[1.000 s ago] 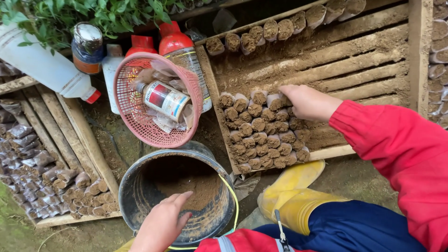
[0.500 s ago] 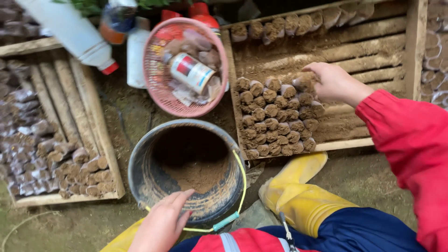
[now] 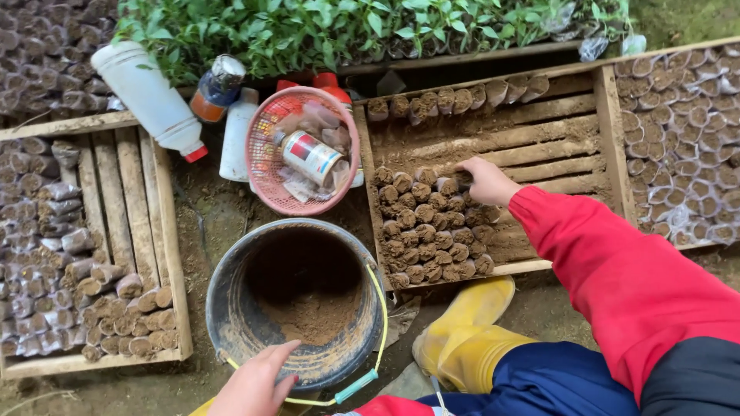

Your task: Filling small plastic seedling bags with soil by hand from a bucket in a nursery setting.

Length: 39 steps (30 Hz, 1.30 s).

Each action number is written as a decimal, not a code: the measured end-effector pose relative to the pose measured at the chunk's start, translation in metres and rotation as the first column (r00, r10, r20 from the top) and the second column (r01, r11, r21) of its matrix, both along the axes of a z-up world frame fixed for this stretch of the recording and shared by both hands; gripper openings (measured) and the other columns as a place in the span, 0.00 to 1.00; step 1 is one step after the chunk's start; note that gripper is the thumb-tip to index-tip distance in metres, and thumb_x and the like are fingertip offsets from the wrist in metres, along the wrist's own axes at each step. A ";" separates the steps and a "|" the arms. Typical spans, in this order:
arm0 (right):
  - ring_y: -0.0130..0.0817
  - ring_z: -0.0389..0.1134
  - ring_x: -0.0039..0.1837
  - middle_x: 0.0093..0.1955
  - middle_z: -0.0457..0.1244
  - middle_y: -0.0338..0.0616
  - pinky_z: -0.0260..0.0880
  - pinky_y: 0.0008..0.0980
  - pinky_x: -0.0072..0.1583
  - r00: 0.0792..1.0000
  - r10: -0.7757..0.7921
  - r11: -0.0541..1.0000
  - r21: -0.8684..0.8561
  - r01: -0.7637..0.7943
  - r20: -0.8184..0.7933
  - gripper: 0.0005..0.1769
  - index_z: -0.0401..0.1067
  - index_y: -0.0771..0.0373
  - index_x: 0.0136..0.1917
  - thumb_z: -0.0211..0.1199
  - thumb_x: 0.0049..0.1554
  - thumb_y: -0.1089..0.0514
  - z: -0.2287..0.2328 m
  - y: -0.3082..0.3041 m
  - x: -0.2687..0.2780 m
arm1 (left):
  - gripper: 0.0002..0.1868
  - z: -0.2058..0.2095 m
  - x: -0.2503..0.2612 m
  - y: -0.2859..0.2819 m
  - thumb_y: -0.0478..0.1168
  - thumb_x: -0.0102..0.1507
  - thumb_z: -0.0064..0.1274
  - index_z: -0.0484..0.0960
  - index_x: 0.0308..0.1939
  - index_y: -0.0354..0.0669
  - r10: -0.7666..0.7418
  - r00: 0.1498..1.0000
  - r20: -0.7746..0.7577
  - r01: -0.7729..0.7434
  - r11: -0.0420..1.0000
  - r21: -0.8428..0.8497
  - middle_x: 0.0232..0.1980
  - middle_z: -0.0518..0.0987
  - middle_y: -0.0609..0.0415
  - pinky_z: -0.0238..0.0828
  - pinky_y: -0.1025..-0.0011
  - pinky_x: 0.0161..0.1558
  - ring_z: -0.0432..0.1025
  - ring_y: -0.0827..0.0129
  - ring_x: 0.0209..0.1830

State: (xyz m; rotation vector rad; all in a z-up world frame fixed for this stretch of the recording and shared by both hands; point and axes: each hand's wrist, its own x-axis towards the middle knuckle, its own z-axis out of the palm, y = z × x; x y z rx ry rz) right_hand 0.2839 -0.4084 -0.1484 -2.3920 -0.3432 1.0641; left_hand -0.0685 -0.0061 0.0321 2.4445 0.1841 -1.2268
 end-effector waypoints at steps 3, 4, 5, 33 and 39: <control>0.46 0.63 0.68 0.68 0.62 0.51 0.64 0.38 0.71 0.999 -0.033 0.996 0.084 0.034 -0.012 0.34 0.70 0.64 0.67 0.52 0.48 0.78 -0.009 -0.007 -0.003 | 0.32 -0.005 0.017 -0.009 0.46 0.61 0.60 0.70 0.68 0.54 -0.047 0.997 -0.067 0.048 0.999 0.012 0.65 0.78 0.58 0.74 0.64 0.64 0.77 0.63 0.62; 0.46 0.63 0.68 0.68 0.62 0.51 0.64 0.38 0.71 0.999 -0.044 0.996 0.082 0.045 -0.023 0.34 0.70 0.64 0.67 0.52 0.48 0.78 -0.003 -0.007 -0.002 | 0.32 -0.008 0.019 -0.011 0.46 0.61 0.60 0.70 0.68 0.54 -0.058 0.995 -0.078 0.059 0.998 0.010 0.65 0.78 0.58 0.74 0.64 0.64 0.77 0.63 0.62; 0.43 0.67 0.58 0.66 0.64 0.52 0.70 0.33 0.60 0.996 -0.067 0.996 0.057 0.070 -0.064 0.30 0.70 0.64 0.67 0.50 0.53 0.76 0.002 -0.005 0.002 | 0.32 -0.011 0.022 -0.013 0.47 0.61 0.60 0.70 0.68 0.53 -0.080 0.996 -0.044 0.080 0.997 -0.001 0.65 0.78 0.57 0.75 0.64 0.62 0.77 0.62 0.61; 0.36 0.75 0.45 0.66 0.67 0.56 0.79 0.27 0.52 0.971 -0.062 0.997 -0.047 0.053 -0.231 0.27 0.69 0.65 0.70 0.64 0.60 0.54 0.001 -0.004 0.029 | 0.33 0.000 0.103 -0.032 0.46 0.62 0.60 0.68 0.71 0.60 -0.013 0.938 -0.346 0.050 0.994 0.099 0.69 0.75 0.63 0.70 0.65 0.70 0.74 0.69 0.67; 0.44 0.71 0.62 0.66 0.67 0.48 0.71 0.42 0.66 0.953 -0.048 0.993 -0.114 0.014 -0.298 0.22 0.73 0.56 0.66 0.65 0.59 0.54 -0.014 -0.011 0.027 | 0.31 0.003 0.105 -0.035 0.45 0.63 0.58 0.69 0.71 0.59 0.011 0.940 -0.342 0.021 0.996 0.091 0.70 0.75 0.62 0.71 0.64 0.69 0.74 0.67 0.67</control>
